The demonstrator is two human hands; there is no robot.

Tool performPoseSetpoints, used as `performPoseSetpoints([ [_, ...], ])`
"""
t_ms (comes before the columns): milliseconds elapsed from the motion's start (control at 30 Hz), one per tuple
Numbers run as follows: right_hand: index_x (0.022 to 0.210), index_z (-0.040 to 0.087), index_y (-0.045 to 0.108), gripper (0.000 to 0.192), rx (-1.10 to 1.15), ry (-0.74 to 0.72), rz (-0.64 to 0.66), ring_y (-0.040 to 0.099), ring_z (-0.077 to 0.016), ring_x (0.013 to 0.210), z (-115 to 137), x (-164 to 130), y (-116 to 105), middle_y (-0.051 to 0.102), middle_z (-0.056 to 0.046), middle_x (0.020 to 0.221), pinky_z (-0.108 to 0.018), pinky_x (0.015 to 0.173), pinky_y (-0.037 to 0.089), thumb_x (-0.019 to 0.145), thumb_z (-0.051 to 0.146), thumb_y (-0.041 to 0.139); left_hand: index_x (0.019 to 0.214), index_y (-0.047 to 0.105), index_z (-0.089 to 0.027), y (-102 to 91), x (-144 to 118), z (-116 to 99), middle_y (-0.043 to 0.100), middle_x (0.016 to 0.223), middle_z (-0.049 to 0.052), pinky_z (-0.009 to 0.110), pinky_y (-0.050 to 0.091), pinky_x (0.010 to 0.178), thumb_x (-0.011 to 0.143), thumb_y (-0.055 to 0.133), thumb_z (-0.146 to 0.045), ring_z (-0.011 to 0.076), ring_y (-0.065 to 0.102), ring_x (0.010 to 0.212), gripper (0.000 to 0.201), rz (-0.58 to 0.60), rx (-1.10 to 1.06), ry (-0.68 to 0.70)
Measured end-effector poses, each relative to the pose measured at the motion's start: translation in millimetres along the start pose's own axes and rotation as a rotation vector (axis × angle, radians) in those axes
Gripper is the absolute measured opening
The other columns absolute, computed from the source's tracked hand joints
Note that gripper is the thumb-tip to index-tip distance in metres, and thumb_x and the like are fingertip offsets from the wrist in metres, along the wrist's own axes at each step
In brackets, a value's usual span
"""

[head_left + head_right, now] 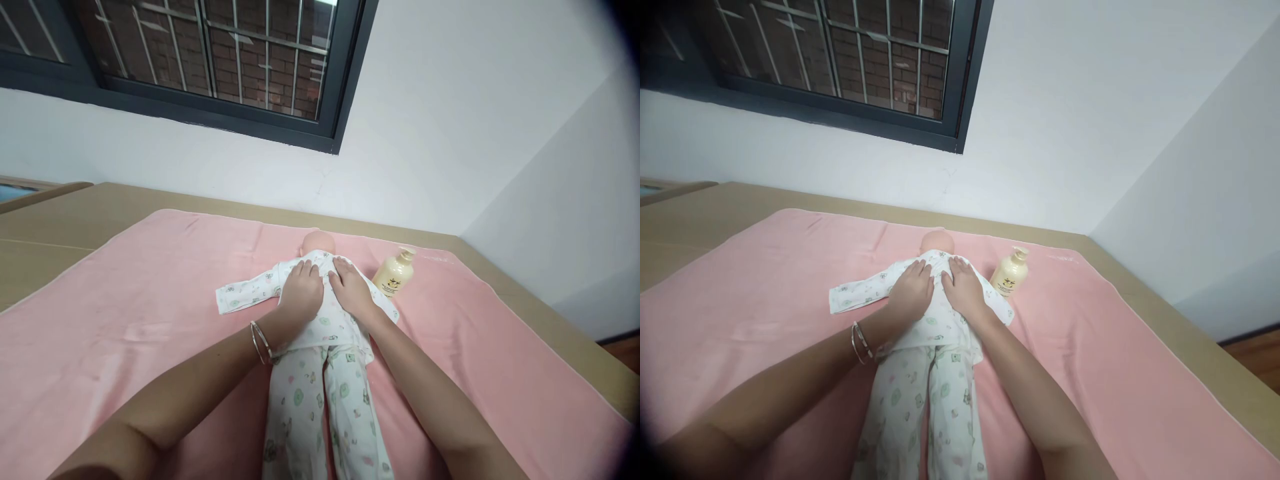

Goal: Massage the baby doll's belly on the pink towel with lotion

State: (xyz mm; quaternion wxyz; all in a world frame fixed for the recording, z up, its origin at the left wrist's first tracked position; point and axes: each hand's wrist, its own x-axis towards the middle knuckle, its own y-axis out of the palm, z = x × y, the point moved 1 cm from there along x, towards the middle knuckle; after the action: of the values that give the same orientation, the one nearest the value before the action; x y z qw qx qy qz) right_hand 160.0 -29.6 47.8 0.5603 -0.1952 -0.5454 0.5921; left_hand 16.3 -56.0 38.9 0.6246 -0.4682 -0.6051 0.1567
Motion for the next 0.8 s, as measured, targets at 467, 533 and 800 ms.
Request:
performPoseSetpoints([
  [467, 0.096, 0.012, 0.066, 0.039, -0.249, -0.024, -0.081, 0.061, -0.0262, 0.096, 29.4, -20.0, -9.4, 0.068, -0.014, 0.095, -0.038, 0.093, 0.04, 0.096, 0.026, 0.029, 0.124, 0.056, -0.012, 1.0, 22.3, 25.2, 0.049, 0.141, 0.018, 0.053, 0.029, 0.111, 0.093, 0.036, -0.032, 0.0316, 0.039, 0.136, 0.042, 0.25, -0.174, -0.25],
  [533, 0.1, 0.011, 0.065, 0.037, -0.258, -0.028, -0.093, 0.06, -0.0272, 0.098, 36.1, -25.6, -9.8, 0.068, -0.014, 0.099, -0.038, 0.092, 0.04, 0.094, 0.027, 0.032, 0.126, 0.055, -0.012, 5.1, 25.9, 31.4, 0.049, 0.142, 0.017, 0.053, 0.028, 0.111, 0.094, 0.036, -0.033, 0.032, 0.039, 0.136, 0.043, 0.241, -0.189, -0.263],
  [800, 0.124, 0.007, 0.056, 0.044, -0.098, -0.051, -0.086, 0.047, -0.0255, 0.125, 12.9, -6.9, -6.7, 0.057, -0.015, 0.13, -0.035, 0.11, 0.027, 0.096, 0.035, 0.037, 0.119, 0.06, -0.011, 5.5, 24.7, 23.2, 0.063, 0.123, 0.015, 0.045, 0.036, 0.107, 0.093, 0.037, -0.029, 0.0285, 0.054, 0.119, 0.039, 0.078, -0.17, -0.08],
])
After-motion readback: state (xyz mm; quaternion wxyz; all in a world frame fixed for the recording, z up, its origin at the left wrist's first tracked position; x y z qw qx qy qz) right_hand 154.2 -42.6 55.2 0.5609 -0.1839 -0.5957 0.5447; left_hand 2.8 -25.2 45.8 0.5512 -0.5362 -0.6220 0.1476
